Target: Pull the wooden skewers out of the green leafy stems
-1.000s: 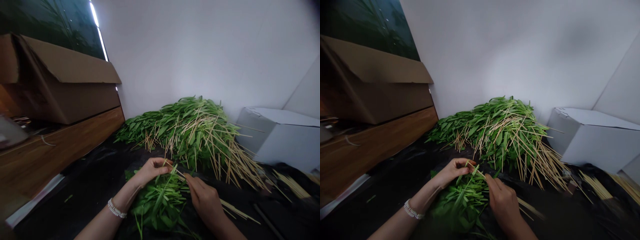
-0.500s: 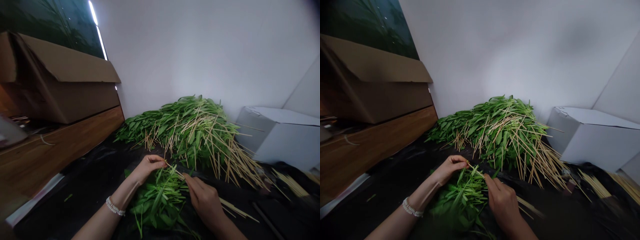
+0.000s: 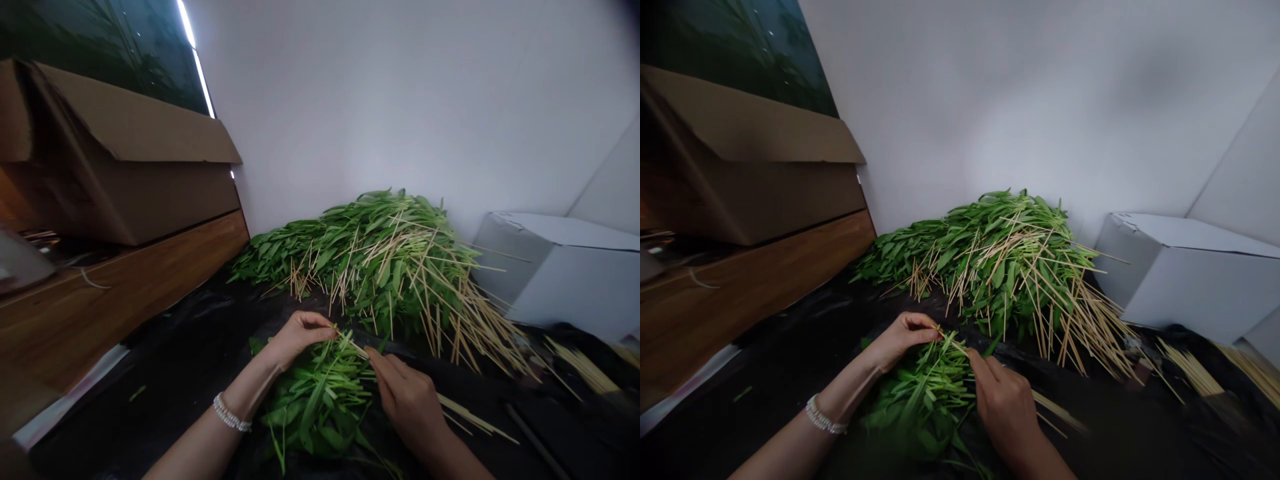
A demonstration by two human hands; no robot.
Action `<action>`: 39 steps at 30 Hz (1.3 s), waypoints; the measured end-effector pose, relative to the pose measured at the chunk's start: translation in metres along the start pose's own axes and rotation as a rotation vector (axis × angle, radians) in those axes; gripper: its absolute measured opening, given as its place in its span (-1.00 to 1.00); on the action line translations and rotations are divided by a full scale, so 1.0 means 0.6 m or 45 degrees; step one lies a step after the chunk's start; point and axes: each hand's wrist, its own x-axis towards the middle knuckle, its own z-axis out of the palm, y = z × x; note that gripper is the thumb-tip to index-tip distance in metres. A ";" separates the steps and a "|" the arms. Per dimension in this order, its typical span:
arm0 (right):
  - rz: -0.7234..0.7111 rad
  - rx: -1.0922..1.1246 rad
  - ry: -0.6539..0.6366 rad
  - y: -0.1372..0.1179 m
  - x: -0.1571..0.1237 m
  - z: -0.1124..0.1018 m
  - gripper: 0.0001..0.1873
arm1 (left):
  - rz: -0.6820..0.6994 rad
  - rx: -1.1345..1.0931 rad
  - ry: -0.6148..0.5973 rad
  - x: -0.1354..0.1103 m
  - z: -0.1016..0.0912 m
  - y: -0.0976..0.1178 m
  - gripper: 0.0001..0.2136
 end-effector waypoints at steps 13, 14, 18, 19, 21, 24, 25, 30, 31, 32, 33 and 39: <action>-0.052 0.020 -0.015 -0.009 0.003 0.005 -0.65 | 0.008 0.082 -0.158 -0.004 0.017 -0.016 -0.83; -0.060 0.015 -0.015 -0.008 0.003 0.005 -0.65 | 0.021 0.091 -0.172 -0.004 0.017 -0.017 -0.83; -0.007 -0.044 0.058 0.009 0.001 -0.002 -0.67 | 0.083 0.064 -0.156 -0.002 0.009 -0.007 -0.77; 0.029 -0.064 0.088 0.015 0.001 -0.005 -0.69 | 0.109 0.069 -0.129 -0.001 0.005 -0.004 -0.77; 0.118 -0.100 0.154 0.028 0.001 -0.011 -0.72 | 0.154 0.130 -0.083 0.000 -0.003 0.003 -0.78; 0.244 -0.111 0.190 0.039 0.003 -0.018 -0.73 | 0.203 0.305 -0.153 -0.002 -0.009 0.008 -0.83; 0.277 -0.104 0.173 0.040 0.004 -0.020 -0.73 | 0.223 0.362 -0.207 -0.004 -0.010 0.009 -0.84; 0.330 -0.083 0.103 0.035 0.005 -0.019 -0.73 | 0.284 0.556 -0.422 -0.014 -0.002 0.005 -0.83; 0.327 -0.090 0.104 0.034 0.005 -0.019 -0.72 | 0.288 0.593 -0.432 -0.015 0.001 0.003 -0.81; 0.327 -0.097 0.103 0.033 0.005 -0.018 -0.72 | 0.298 0.644 -0.433 -0.017 0.004 0.001 -0.80; 0.327 -0.100 0.100 0.032 0.005 -0.018 -0.71 | 0.318 0.717 -0.425 -0.018 0.007 -0.001 -0.79; 0.361 -0.137 0.180 0.040 0.012 -0.032 -0.71 | 0.435 1.082 -0.366 -0.017 0.017 -0.010 -0.75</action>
